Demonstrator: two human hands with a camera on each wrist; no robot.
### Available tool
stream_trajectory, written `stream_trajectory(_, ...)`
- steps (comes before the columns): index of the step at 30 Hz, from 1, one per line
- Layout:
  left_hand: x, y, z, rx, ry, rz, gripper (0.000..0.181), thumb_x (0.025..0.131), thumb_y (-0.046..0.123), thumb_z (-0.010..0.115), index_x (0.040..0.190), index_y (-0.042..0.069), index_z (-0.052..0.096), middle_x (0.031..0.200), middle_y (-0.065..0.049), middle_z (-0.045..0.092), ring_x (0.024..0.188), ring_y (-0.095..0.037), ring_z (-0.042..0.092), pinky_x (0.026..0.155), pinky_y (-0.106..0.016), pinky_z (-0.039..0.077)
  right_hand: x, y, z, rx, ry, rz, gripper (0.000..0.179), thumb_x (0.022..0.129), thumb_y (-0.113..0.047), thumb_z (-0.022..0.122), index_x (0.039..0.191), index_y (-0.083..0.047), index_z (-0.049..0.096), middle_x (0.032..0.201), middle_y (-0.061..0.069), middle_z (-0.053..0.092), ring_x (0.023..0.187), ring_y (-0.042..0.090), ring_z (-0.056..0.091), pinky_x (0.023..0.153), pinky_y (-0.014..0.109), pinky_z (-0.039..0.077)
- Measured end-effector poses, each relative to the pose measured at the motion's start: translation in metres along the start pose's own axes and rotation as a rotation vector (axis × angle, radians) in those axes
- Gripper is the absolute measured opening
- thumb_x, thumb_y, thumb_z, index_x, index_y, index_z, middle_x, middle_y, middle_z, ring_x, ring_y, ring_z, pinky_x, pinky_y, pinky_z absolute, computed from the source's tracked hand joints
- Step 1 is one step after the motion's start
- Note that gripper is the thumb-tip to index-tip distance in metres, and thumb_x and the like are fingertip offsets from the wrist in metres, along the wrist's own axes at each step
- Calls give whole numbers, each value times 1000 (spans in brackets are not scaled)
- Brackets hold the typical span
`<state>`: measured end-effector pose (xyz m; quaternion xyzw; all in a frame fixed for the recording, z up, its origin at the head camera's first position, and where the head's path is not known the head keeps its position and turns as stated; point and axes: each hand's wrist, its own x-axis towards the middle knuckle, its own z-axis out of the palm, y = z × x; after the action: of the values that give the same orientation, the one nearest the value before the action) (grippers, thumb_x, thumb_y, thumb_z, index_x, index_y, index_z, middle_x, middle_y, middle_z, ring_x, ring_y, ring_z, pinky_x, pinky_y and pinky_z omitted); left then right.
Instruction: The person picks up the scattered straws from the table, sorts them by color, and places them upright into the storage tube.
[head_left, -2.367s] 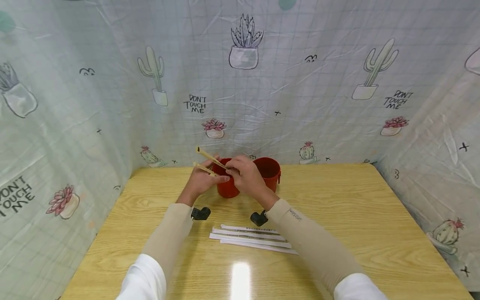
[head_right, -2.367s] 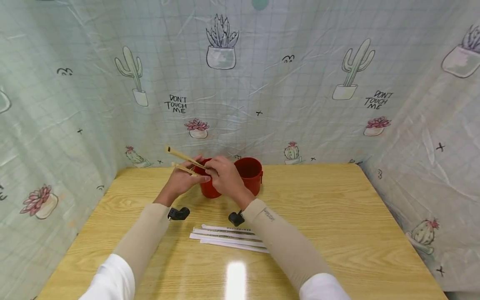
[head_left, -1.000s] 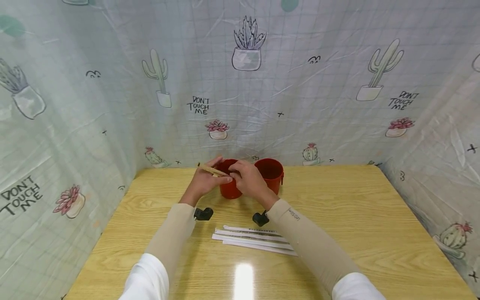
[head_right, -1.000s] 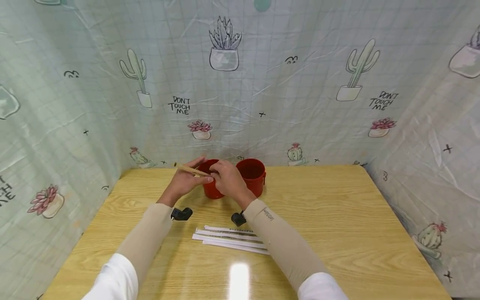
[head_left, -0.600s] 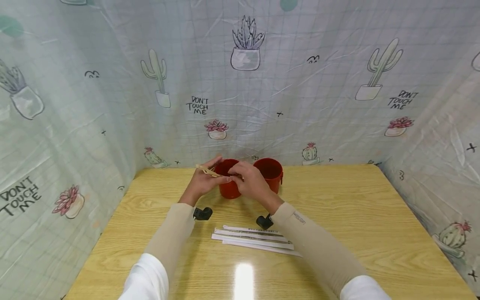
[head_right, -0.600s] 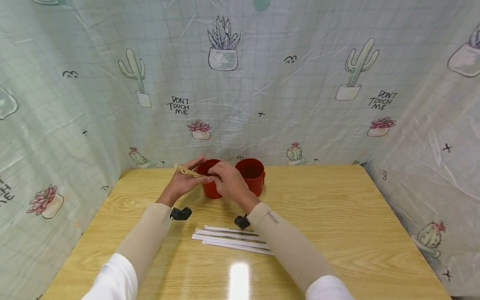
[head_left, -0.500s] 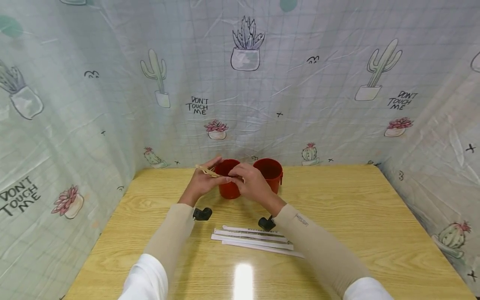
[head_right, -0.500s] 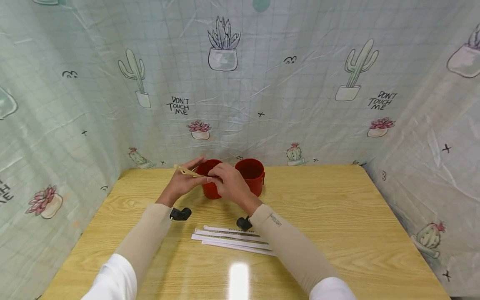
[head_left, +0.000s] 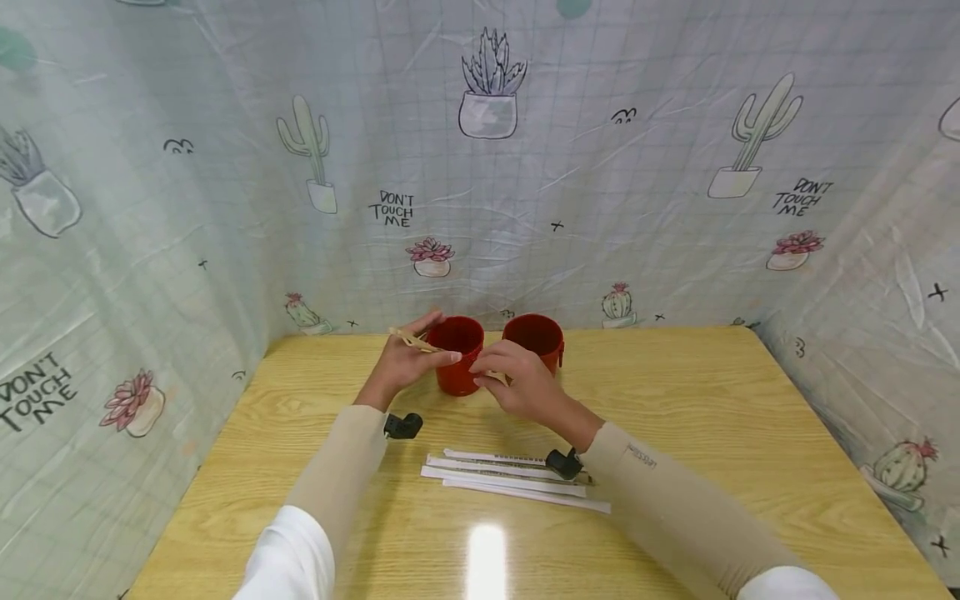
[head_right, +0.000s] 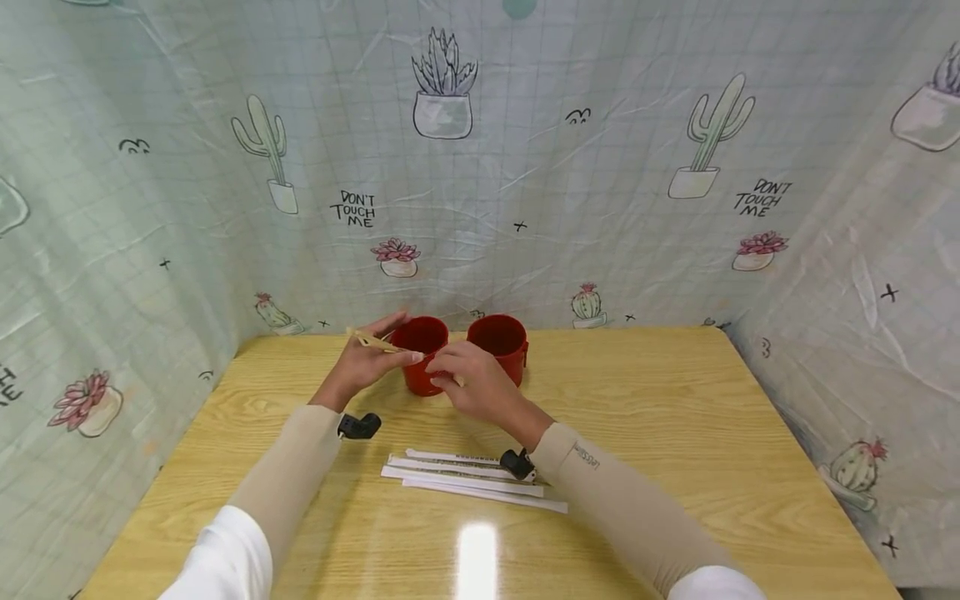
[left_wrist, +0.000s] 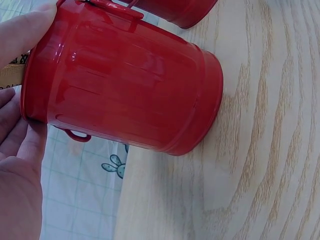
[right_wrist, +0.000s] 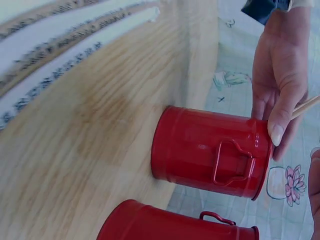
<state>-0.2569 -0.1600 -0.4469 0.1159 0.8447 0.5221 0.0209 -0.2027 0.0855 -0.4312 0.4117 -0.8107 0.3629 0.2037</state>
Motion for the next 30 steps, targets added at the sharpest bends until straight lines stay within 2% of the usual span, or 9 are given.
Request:
stream_trajectory(5, 0, 0, -1, 3, 4, -5, 85, 85, 28, 88, 157, 10, 47, 157, -8, 56, 146, -30, 52, 121, -48, 45, -14, -3, -9, 60, 11, -16, 16, 84, -2, 84, 98, -9, 80, 102, 5, 77, 98, 19, 68, 81, 29, 61)
stream_trajectory(9, 0, 1, -1, 10, 3, 7, 87, 85, 30, 89, 157, 8, 46, 157, -8, 55, 148, -30, 50, 122, -49, 42, -25, -3, -15, 90, 9, -19, 16, 84, 0, 83, 97, -10, 80, 101, 3, 76, 96, 17, 67, 78, 26, 61)
stream_trajectory(14, -2, 2, -2, 17, 4, 6, 87, 85, 28, 88, 158, 6, 45, 159, -9, 53, 152, -32, 45, 125, -50, 39, -39, -5, -22, 81, 6, -42, 19, 82, 1, 84, 95, -12, 80, 100, 2, 76, 98, 18, 68, 83, 31, 62)
stream_trajectory(18, -2, 3, -1, 7, -1, 7, 87, 85, 30, 88, 158, 6, 45, 159, -9, 53, 154, -31, 41, 126, -50, 37, -53, -4, -29, 80, 26, -57, 22, 79, 3, 86, 92, -13, 80, 98, 2, 75, 95, 17, 68, 81, 31, 61)
stream_trajectory(30, -4, 3, 1, -29, 11, 10, 84, 85, 27, 88, 156, 7, 48, 158, -8, 55, 154, -29, 42, 124, -49, 40, -92, 5, -41, 153, 12, -30, 32, 75, 11, 85, 90, -16, 78, 94, -2, 75, 92, 14, 67, 82, 22, 58)
